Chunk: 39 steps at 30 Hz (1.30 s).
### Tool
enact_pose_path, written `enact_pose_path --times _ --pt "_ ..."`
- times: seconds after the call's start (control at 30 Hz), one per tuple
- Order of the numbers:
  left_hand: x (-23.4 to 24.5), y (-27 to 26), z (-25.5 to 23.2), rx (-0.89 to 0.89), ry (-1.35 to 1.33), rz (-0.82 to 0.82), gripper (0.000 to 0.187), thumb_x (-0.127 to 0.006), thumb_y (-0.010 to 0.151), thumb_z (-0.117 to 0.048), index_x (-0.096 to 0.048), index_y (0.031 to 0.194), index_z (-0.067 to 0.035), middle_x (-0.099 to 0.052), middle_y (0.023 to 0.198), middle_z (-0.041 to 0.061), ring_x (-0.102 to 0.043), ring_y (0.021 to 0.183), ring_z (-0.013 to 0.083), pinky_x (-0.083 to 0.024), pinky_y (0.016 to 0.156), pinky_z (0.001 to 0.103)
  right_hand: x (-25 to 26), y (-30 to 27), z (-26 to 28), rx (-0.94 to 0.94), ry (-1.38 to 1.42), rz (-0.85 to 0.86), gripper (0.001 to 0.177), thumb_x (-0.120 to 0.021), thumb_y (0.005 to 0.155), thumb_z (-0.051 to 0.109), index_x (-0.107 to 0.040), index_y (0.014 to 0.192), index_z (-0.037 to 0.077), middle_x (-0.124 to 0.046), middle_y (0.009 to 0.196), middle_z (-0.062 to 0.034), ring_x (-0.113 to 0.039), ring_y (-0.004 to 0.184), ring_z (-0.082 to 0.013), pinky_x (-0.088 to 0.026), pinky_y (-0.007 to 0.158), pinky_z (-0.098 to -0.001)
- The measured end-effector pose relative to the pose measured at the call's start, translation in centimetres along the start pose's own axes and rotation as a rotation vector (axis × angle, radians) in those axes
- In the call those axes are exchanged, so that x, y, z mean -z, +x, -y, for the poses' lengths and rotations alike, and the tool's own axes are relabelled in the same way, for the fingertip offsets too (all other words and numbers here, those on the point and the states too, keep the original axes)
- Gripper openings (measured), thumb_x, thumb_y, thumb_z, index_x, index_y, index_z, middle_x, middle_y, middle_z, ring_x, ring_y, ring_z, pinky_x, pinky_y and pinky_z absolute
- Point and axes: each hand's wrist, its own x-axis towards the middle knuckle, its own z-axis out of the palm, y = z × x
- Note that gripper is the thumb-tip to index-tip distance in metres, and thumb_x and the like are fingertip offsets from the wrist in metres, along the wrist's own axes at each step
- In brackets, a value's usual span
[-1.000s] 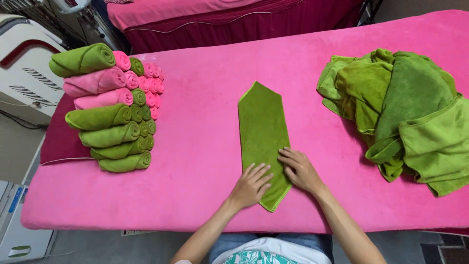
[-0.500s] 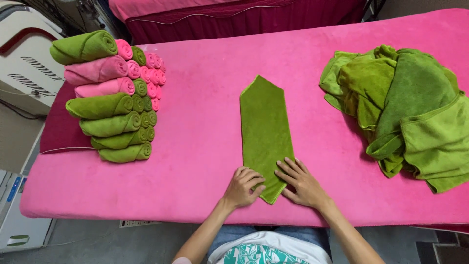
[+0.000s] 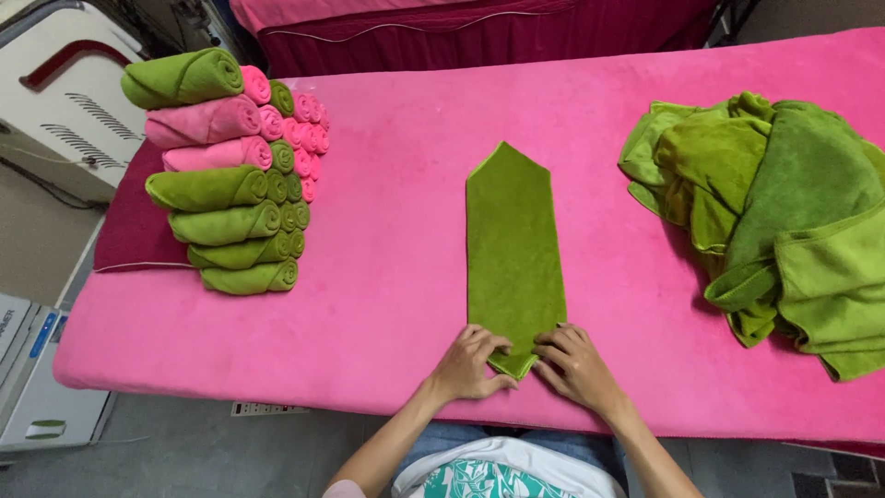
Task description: A person is folding and rolling green towels into decorative shapes on a pink massage table in a spa setting.
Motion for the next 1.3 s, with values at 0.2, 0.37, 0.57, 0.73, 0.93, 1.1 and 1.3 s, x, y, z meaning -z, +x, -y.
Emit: enact_pose_path --times 0.2,0.37,0.57,0.73,0.93,1.1,1.3 --pt "-1.1 -0.8 0.1 -0.007 0.013 0.119 0.068 -0.080 0.087 -0.051 -0.059 0.131 -0.004 -0.072 0.103 0.011 -0.065 0.088 0.0252 -0.049 0.088 0.042 1.5 1.0 1.6 0.020 0.145 -0.004 0.020 -0.071 0.097 0.032 -0.073 0.099 0.012 -0.067 0.100 -0.0038 -0.061 0.095 -0.0228 -0.042 0.098 -0.0437" --pt "-1.7 -0.8 0.3 0.057 -0.043 0.063 0.043 -0.069 0.101 -0.036 -0.062 0.129 -0.004 -0.075 0.101 0.011 -0.069 0.084 0.0241 -0.055 0.085 0.042 1.3 1.3 1.5 -0.008 0.138 0.021 0.020 -0.070 0.098 0.035 -0.071 0.098 0.015 -0.066 0.093 -0.0006 -0.060 0.088 -0.0220 -0.038 0.099 -0.0438" --pt "-1.1 -0.4 -0.5 0.333 -0.155 0.134 0.044 -0.067 0.101 -0.035 -0.064 0.133 -0.006 -0.074 0.111 0.013 -0.066 0.092 0.0237 -0.062 0.079 0.039 1.5 1.2 2.0 -0.057 0.194 0.036 0.022 -0.069 0.099 0.035 -0.071 0.092 0.015 -0.067 0.089 0.0009 -0.058 0.085 -0.0198 -0.035 0.101 -0.0429" --pt "-2.0 -0.6 0.7 0.180 -0.117 -0.047 0.026 -0.077 0.095 -0.019 -0.071 0.119 -0.013 -0.077 0.096 0.008 -0.075 0.085 0.0286 -0.058 0.083 0.042 0.4 0.9 1.4 -0.192 0.218 0.066 0.020 -0.072 0.095 0.037 -0.078 0.089 0.018 -0.072 0.083 -0.0012 -0.068 0.093 -0.0226 -0.038 0.110 -0.0557" --pt "-3.0 -2.0 1.0 0.046 0.133 -0.067 0.007 -0.078 0.094 -0.013 -0.074 0.099 -0.011 -0.066 0.113 0.009 -0.070 0.098 0.0296 -0.057 0.084 0.042 -0.9 0.2 0.5 -0.237 0.225 0.096 0.017 -0.072 0.094 0.033 -0.077 0.093 0.017 -0.073 0.087 -0.0033 -0.066 0.095 -0.0242 -0.036 0.112 -0.0576" --pt "-2.1 -1.6 0.1 -0.091 0.362 0.044 0.023 -0.072 0.100 -0.032 -0.073 0.108 -0.011 -0.062 0.105 0.007 -0.066 0.096 0.0243 -0.053 0.083 0.039 -1.6 -0.4 0.1 -0.084 0.079 0.019 0.018 -0.075 0.092 0.027 -0.074 0.109 0.020 -0.069 0.097 -0.0024 -0.064 0.101 -0.0235 -0.040 0.111 -0.0553" --pt "-2.0 -1.1 -0.4 -0.092 0.434 0.072 0.006 -0.068 0.102 -0.015 -0.071 0.105 -0.011 -0.060 0.096 0.004 -0.063 0.091 0.0222 -0.050 0.083 0.037 0.6 0.6 2.4 0.040 -0.017 0.101 0.018 -0.070 0.095 0.025 -0.076 0.110 0.017 -0.071 0.100 -0.0031 -0.066 0.102 -0.0222 -0.047 0.101 -0.0456"
